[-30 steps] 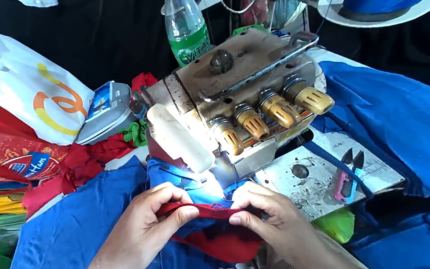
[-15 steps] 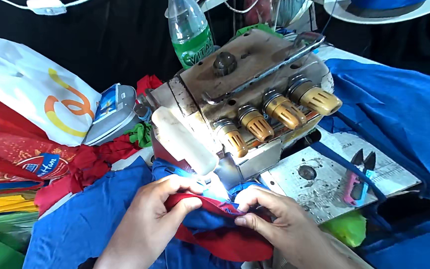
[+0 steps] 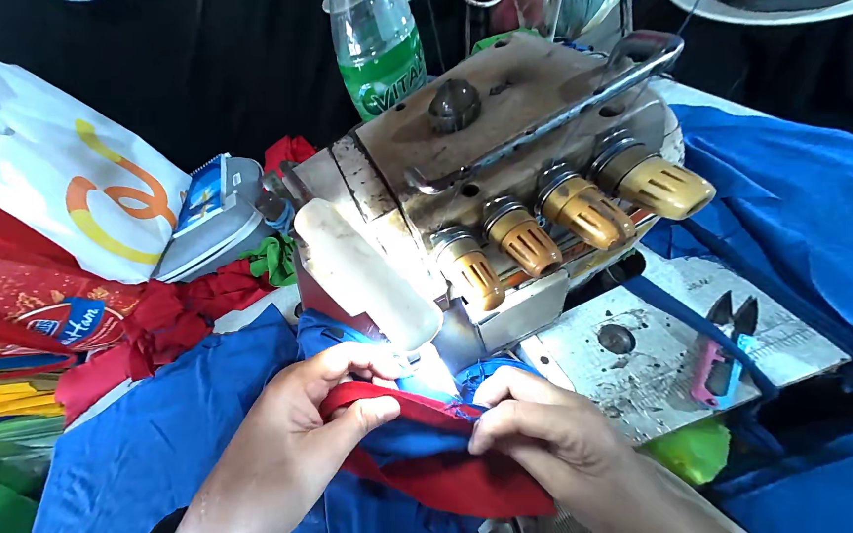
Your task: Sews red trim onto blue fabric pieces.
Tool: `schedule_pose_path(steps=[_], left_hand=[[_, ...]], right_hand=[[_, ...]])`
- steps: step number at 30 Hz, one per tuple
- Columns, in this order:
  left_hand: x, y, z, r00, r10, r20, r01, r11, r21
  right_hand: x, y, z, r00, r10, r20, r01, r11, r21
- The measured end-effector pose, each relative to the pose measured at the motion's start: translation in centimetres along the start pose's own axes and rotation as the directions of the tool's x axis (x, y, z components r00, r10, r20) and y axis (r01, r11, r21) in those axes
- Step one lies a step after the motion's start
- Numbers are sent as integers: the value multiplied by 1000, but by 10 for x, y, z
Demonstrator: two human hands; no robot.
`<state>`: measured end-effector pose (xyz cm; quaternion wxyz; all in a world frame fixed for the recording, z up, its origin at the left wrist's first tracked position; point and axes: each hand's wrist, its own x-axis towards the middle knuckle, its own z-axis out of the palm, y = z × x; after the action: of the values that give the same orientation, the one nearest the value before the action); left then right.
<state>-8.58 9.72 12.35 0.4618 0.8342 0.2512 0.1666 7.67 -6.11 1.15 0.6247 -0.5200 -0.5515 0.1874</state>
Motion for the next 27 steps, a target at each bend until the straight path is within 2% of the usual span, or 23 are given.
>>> schedule_pose_path(steps=[4,8,11,17,19,21,24,27], left_hand=[[-1,-3,2,999,6,-32,-7,1000,-21],[0,-3,7,996,17,-85,-21,999,-46],[1,-16,5,996,65,-53,-67,997,-47],[0,-13,6,996,42,-74,-47,997,-64],[1,-12,5,997,33,-72,-39,996,-83],[2,-14,8,995,36,-97,-38,999,-25],[4,-18,17,980,73,-185,-34,979,203],[4,-21,21,974,119,-194,-58,954,293]], right_hand=[[1,3,3,999,-22,-27,22,1000,-18],[0,17,8,992,-112,-60,110,993,-35],[0,16,7,994,-89,-59,88,996,-21],[-2,15,3,991,-134,-27,133,990,-35],[-2,14,4,994,-102,-37,100,994,-43],[-1,16,6,997,-66,-49,65,998,-27],[0,18,8,995,-92,-46,91,995,-30],[-2,17,7,990,-135,-39,127,978,-167]])
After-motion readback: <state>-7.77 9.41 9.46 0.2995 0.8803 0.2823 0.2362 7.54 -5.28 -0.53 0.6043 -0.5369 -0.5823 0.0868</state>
